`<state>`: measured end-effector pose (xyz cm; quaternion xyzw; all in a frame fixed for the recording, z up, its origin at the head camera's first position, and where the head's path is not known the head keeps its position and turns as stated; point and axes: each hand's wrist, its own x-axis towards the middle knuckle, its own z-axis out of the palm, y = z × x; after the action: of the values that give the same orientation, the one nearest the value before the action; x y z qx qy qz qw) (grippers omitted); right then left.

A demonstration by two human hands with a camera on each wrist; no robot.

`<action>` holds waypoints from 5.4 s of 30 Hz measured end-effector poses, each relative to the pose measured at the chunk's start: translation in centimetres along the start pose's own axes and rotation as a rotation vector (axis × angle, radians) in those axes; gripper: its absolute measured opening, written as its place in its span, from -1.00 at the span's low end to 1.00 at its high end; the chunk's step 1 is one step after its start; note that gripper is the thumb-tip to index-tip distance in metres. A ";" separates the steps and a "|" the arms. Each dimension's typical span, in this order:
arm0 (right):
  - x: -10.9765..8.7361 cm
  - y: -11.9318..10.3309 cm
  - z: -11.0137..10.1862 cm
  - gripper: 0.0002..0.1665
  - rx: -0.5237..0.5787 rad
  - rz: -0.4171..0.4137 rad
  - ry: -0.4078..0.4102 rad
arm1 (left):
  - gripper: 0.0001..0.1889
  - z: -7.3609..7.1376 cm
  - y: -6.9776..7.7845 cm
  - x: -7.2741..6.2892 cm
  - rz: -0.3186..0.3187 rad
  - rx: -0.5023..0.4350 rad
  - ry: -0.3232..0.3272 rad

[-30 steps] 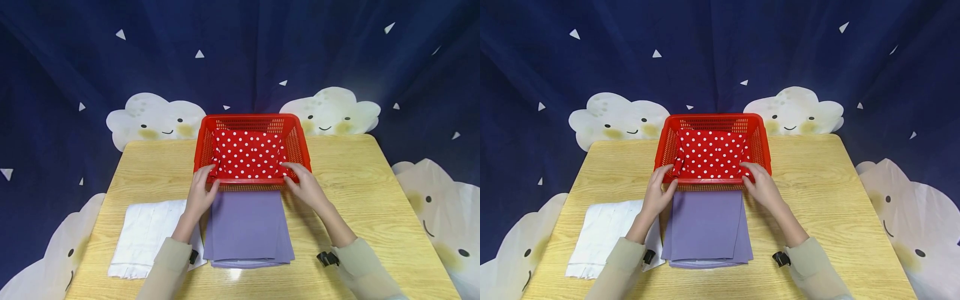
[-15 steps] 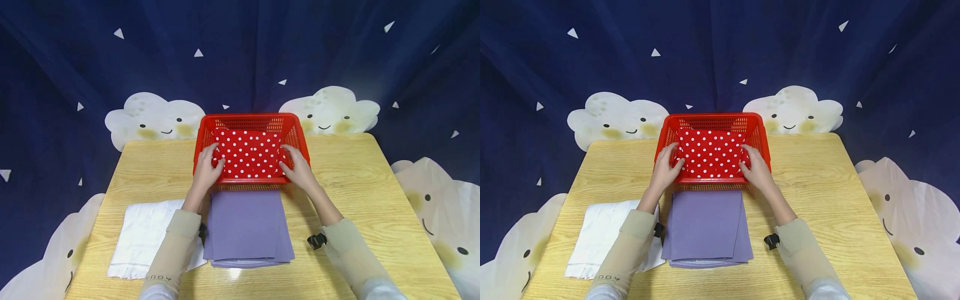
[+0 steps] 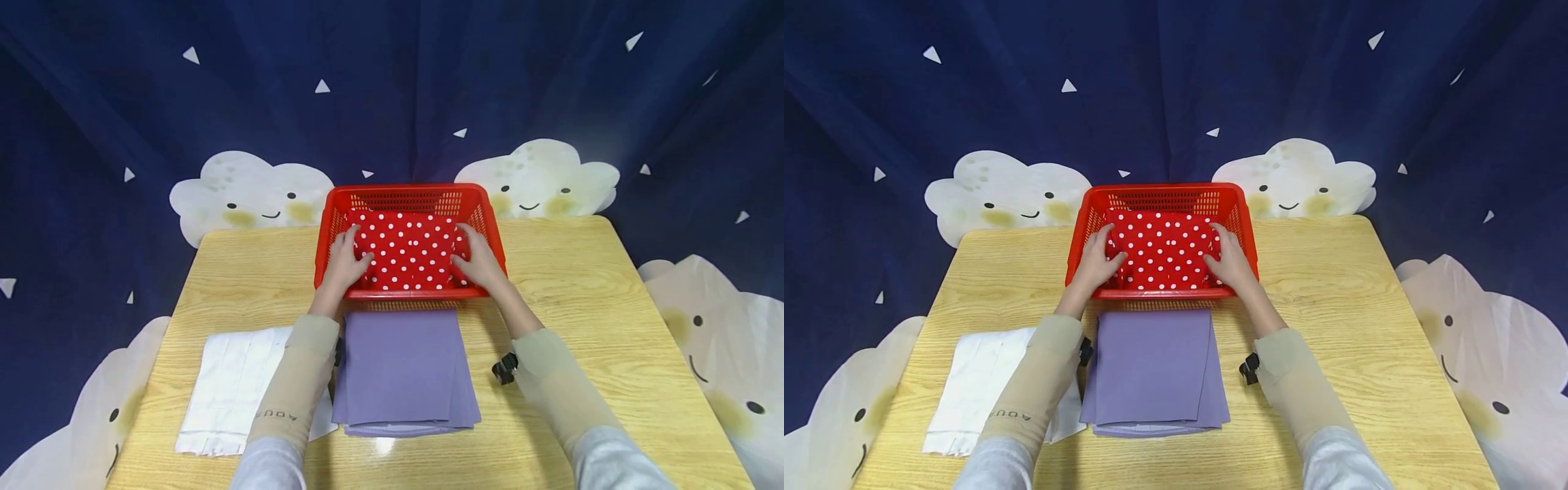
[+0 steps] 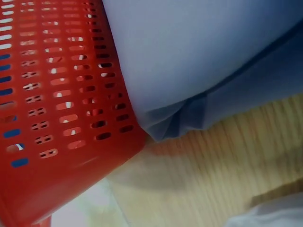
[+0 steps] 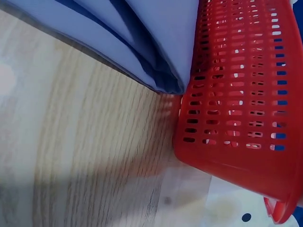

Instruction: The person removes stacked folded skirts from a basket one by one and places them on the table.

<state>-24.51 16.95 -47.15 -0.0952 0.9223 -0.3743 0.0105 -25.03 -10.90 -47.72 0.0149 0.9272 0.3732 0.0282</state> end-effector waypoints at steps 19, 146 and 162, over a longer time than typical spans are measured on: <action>3.2 1.5 1.7 -0.07 -0.058 0.196 -0.136 | -0.22 1.5 -0.9 3.0 -0.149 -0.037 -0.076; -1.9 -2.1 -8.8 -0.16 0.527 0.175 -0.041 | -0.40 -1.5 6.9 -0.9 0.020 -0.406 0.094; -7.9 -1.0 -11.8 -0.19 0.498 0.162 -0.023 | -0.39 0.9 9.8 -5.9 0.130 -0.447 0.101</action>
<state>-17.69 25.82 -38.36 -0.0196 0.8061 -0.5868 0.0741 -19.01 -3.54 -41.35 0.0493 0.8189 0.5704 -0.0398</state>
